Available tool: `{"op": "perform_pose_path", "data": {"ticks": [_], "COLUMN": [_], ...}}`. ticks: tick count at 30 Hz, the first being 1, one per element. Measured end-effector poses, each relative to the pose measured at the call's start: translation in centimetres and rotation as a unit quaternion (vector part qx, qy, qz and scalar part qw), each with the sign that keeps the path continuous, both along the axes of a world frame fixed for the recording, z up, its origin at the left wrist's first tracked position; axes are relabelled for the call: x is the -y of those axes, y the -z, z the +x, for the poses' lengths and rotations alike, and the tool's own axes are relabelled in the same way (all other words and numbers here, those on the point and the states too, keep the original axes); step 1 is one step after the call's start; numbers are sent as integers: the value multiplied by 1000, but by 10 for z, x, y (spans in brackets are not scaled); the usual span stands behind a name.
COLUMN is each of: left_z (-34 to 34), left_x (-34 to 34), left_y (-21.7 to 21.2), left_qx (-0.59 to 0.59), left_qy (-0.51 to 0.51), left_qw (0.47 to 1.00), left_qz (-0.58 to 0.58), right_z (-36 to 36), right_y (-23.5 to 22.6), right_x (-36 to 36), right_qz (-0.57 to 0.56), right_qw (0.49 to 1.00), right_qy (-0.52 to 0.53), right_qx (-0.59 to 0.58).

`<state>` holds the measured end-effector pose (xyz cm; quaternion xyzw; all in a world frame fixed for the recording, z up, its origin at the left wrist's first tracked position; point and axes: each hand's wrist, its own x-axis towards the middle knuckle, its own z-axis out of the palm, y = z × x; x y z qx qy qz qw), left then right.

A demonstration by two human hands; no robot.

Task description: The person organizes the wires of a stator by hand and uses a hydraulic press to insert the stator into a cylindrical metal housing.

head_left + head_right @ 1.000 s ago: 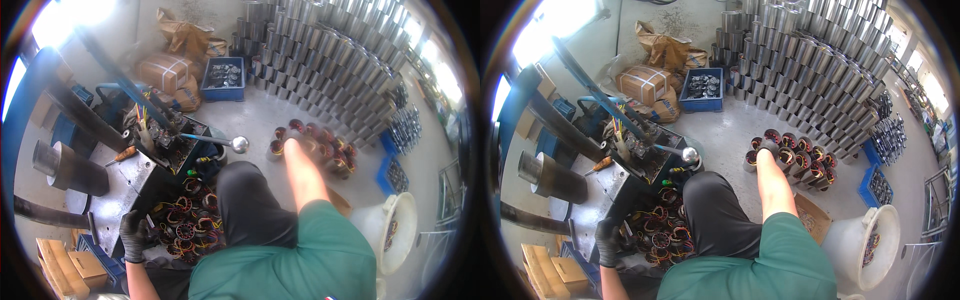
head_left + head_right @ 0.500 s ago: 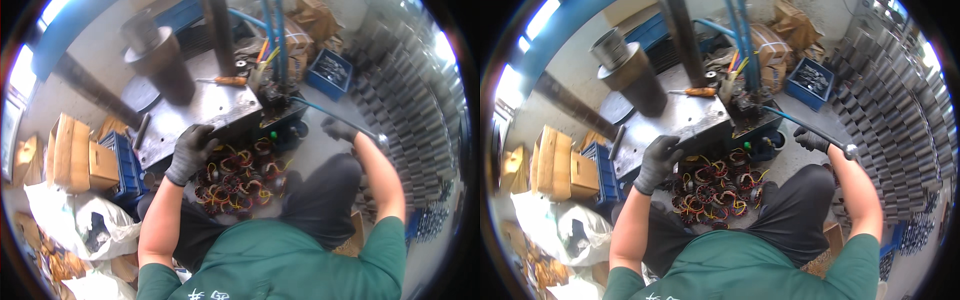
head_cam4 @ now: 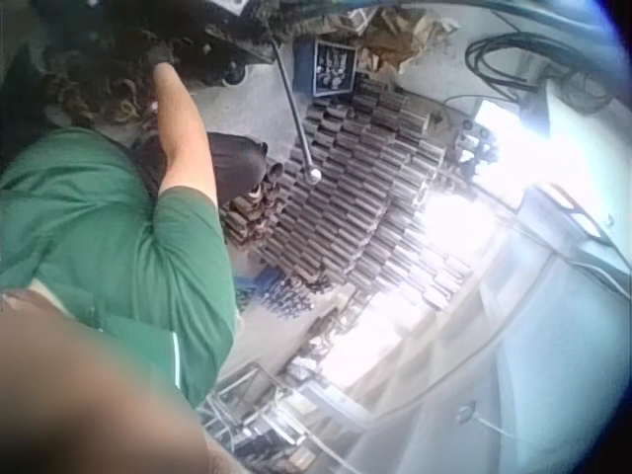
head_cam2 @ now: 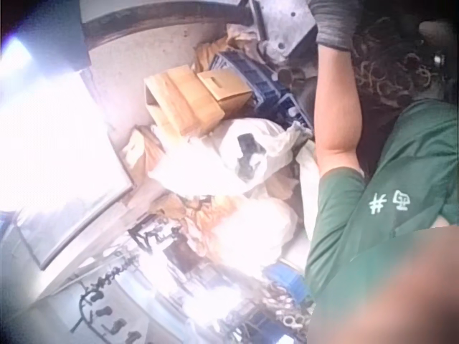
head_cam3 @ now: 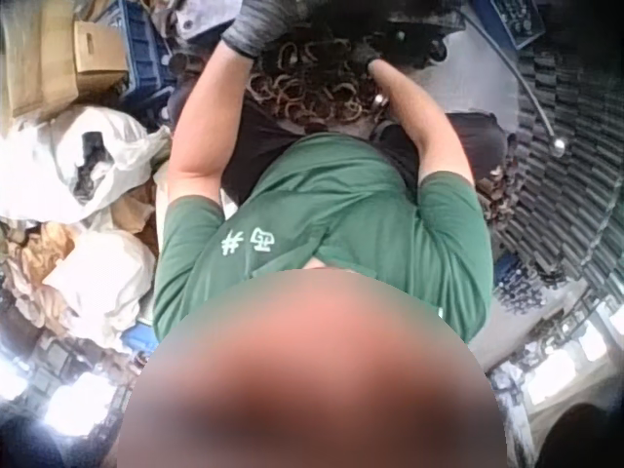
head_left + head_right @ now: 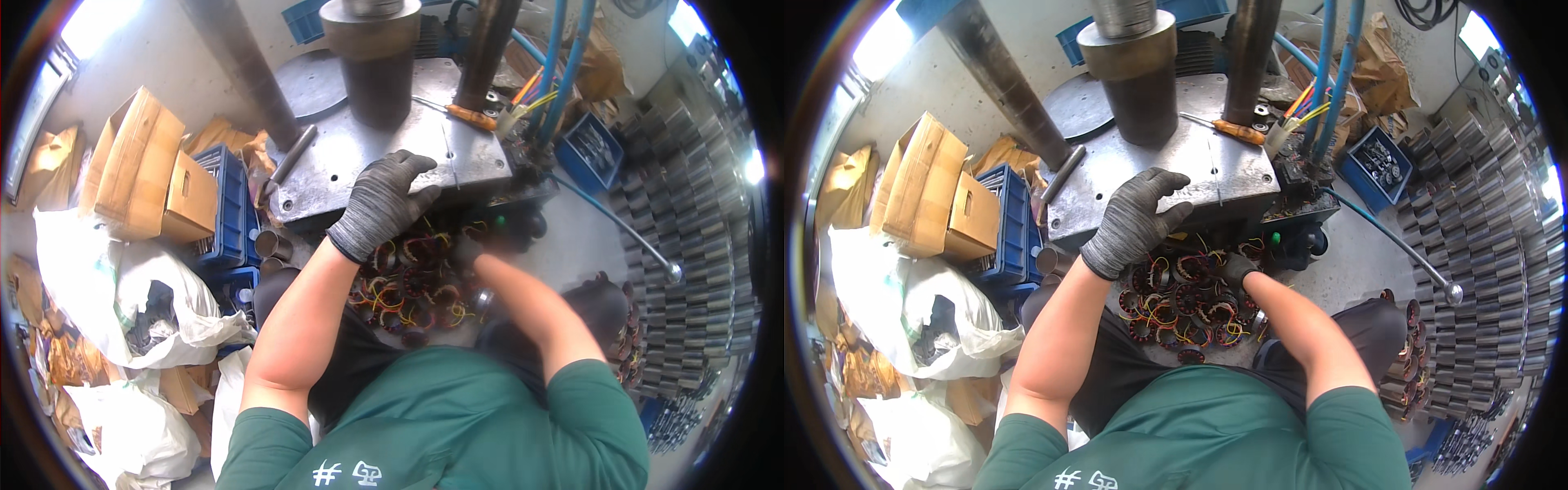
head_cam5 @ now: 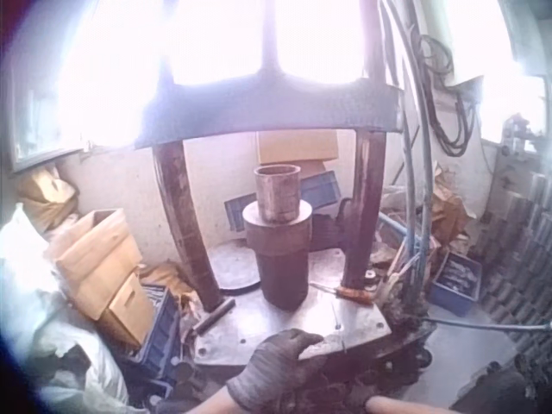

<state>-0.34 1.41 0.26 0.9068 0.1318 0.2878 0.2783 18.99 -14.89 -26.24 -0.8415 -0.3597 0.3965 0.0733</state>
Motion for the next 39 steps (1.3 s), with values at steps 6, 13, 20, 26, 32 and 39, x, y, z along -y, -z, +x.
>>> {"op": "perform_pose_path", "data": {"ticks": [6,13,20,26,32,39], "left_z": [-5,-25,-23,-26,-14,7], "left_x": [2,-8,8,19,43,47], "left_y": [-8,-6,-30,-22,5,7], "left_qx": [-17,-16,-66,-99,27,55], "left_qy": [4,-22,46,270,243,161], "left_qw": [1000,1000,994,907,941,962], "left_qz": [4,12,-80,-309,-233,-213], "right_z": [-10,-15,-22,-22,-23,-15], "right_y": [110,-74,-275,-344,-352,-343], "right_x": [-1,-18,21,47,36,16], "right_qz": [190,151,85,389,531,546], "right_qw": [979,919,958,846,689,636], "right_qy": [3,-350,18,26,29,45], "right_qx": [-71,96,-274,-365,-493,-544]}}
